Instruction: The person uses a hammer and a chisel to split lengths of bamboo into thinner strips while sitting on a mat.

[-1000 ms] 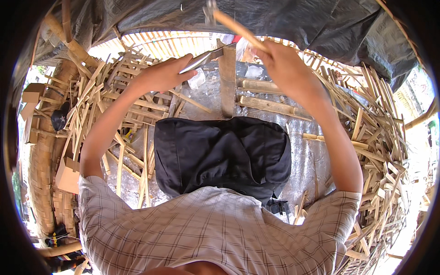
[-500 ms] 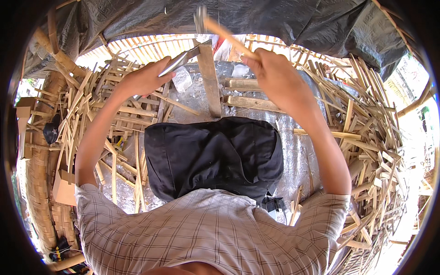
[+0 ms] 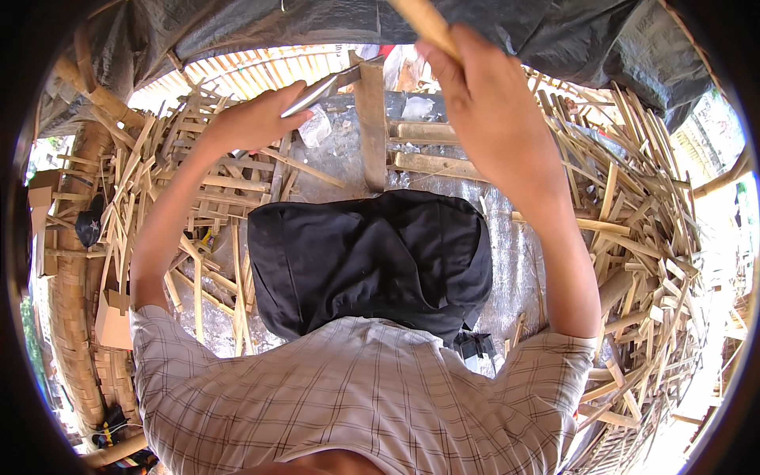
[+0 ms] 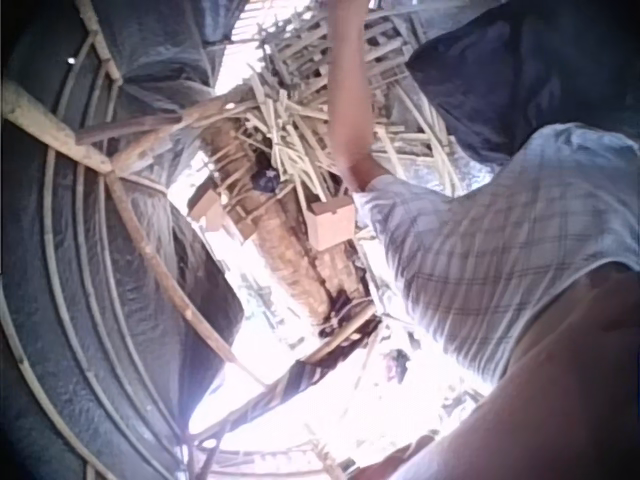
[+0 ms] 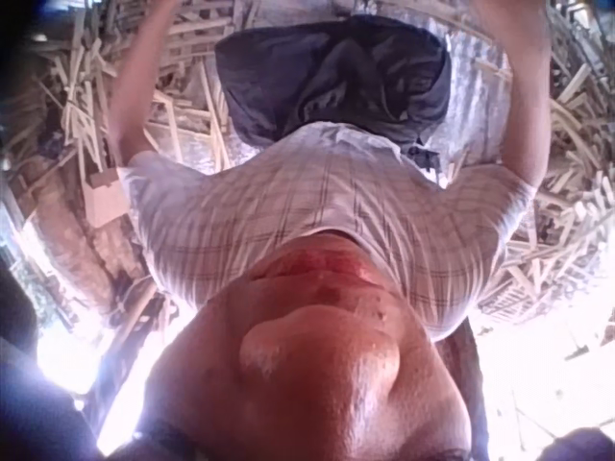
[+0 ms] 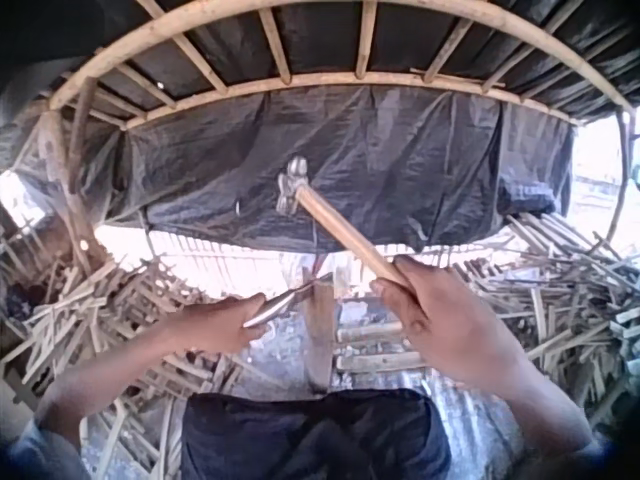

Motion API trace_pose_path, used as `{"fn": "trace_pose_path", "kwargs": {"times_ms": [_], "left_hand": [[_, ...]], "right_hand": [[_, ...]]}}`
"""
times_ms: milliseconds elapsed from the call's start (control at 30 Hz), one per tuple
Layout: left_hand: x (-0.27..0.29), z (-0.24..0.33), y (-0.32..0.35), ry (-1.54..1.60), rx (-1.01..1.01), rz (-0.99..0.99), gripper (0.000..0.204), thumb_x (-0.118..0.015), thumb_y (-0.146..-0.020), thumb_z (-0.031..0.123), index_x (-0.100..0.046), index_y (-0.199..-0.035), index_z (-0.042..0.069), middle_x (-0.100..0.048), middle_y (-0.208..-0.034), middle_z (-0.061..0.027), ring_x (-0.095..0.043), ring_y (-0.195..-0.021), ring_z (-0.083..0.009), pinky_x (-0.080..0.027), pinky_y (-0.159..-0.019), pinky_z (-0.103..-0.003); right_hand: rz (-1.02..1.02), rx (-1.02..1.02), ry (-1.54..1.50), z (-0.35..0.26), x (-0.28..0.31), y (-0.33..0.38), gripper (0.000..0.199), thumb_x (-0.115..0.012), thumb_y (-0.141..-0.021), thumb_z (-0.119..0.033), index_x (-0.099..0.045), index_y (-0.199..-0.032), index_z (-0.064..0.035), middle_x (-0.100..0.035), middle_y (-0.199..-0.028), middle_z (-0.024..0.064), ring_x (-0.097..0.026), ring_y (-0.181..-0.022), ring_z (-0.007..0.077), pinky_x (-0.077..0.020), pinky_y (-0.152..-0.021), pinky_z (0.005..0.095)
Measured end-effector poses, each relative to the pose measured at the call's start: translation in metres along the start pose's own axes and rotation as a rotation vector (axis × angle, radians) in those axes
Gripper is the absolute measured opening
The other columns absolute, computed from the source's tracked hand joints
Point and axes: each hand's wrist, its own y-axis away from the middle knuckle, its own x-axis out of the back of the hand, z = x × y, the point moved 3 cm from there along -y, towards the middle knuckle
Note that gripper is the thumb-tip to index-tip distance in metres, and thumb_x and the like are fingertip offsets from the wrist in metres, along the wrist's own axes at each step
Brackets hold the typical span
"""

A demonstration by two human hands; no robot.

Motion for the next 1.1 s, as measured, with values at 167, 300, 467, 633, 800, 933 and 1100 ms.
{"fn": "trace_pose_path", "kwargs": {"times_ms": [167,300,467,633,800,933,1100], "left_hand": [[0.001,0.012,-0.001,-0.077,0.006,0.016,0.037,-0.052,-0.106,0.037,-0.046,-0.119,0.003,-0.059,-0.071,-0.0111,-0.051,-0.040,-0.0174,-0.044,-0.041,-0.035],[-0.007,0.019,0.003,-0.085,-0.019,-0.015,0.037,-0.052,-0.106,0.037,-0.044,-0.117,0.003,-0.059,-0.074,-0.0118,-0.051,-0.041,-0.0186,-0.045,-0.043,-0.037],[-0.005,0.016,-0.001,-0.048,-0.032,0.030,0.036,-0.052,-0.106,0.036,-0.044,-0.114,0.002,-0.059,-0.074,-0.0129,-0.052,-0.041,-0.0196,-0.042,-0.041,-0.038],[-0.004,0.016,-0.003,-0.049,-0.007,0.008,0.035,-0.053,-0.106,0.034,-0.045,-0.117,0.002,-0.059,-0.076,-0.0138,-0.051,-0.041,-0.0186,-0.042,-0.039,-0.037],[-0.010,0.011,0.005,-0.011,0.011,0.035,0.038,-0.053,-0.106,0.033,-0.045,-0.121,-0.001,-0.059,-0.079,-0.0140,-0.049,-0.040,-0.0179,-0.042,-0.040,-0.036],[-0.002,0.021,0.006,0.006,0.038,0.014,0.036,-0.052,-0.105,0.036,-0.042,-0.105,0.002,-0.060,-0.069,-0.0152,-0.057,-0.045,-0.0235,-0.047,-0.051,-0.043],[-0.006,0.029,-0.001,-0.019,-0.015,0.013,0.035,-0.053,-0.105,0.035,-0.043,-0.106,0.001,-0.060,-0.071,-0.0155,-0.057,-0.045,-0.0240,-0.048,-0.051,-0.043]], "right_hand": [[-0.087,0.110,0.129,0.057,-0.046,0.022,0.033,-0.053,-0.106,-0.033,-0.055,-0.107,0.0002,-0.062,-0.073,0.0247,-0.060,-0.069,0.0467,-0.0445,-0.060,0.0503],[-0.470,-0.163,0.120,0.048,-0.038,0.017,0.037,-0.055,-0.105,-0.034,-0.059,-0.101,0.0016,-0.061,-0.074,0.0231,-0.059,-0.068,0.0426,-0.0445,-0.064,0.0501],[-0.024,-0.050,-0.055,0.004,0.003,0.013,0.030,-0.056,-0.105,-0.026,-0.057,-0.098,0.0031,-0.056,-0.065,0.0204,-0.051,-0.057,0.0396,-0.0396,-0.057,0.0457],[0.089,0.174,0.240,0.052,-0.046,0.047,0.026,-0.057,-0.104,-0.023,-0.052,-0.109,0.0016,-0.058,-0.065,0.0228,-0.060,-0.065,0.0459,-0.0476,-0.062,0.0525],[-0.262,-0.109,0.078,0.010,0.004,0.020,0.024,-0.056,-0.104,-0.022,-0.054,-0.104,0.0024,-0.059,-0.066,0.0231,-0.061,-0.063,0.0456,-0.0473,-0.060,0.0538],[0.157,-0.189,-0.106,0.000,0.011,0.013,0.025,-0.055,-0.104,-0.021,-0.054,-0.101,0.0029,-0.059,-0.070,0.0257,-0.064,-0.071,0.0465,-0.0462,-0.062,0.0555],[-0.252,-0.055,0.204,0.057,-0.040,0.049,0.029,-0.056,-0.104,-0.026,-0.055,-0.100,0.0027,-0.060,-0.072,0.0252,-0.065,-0.076,0.0437,-0.0438,-0.065,0.0532]]}}
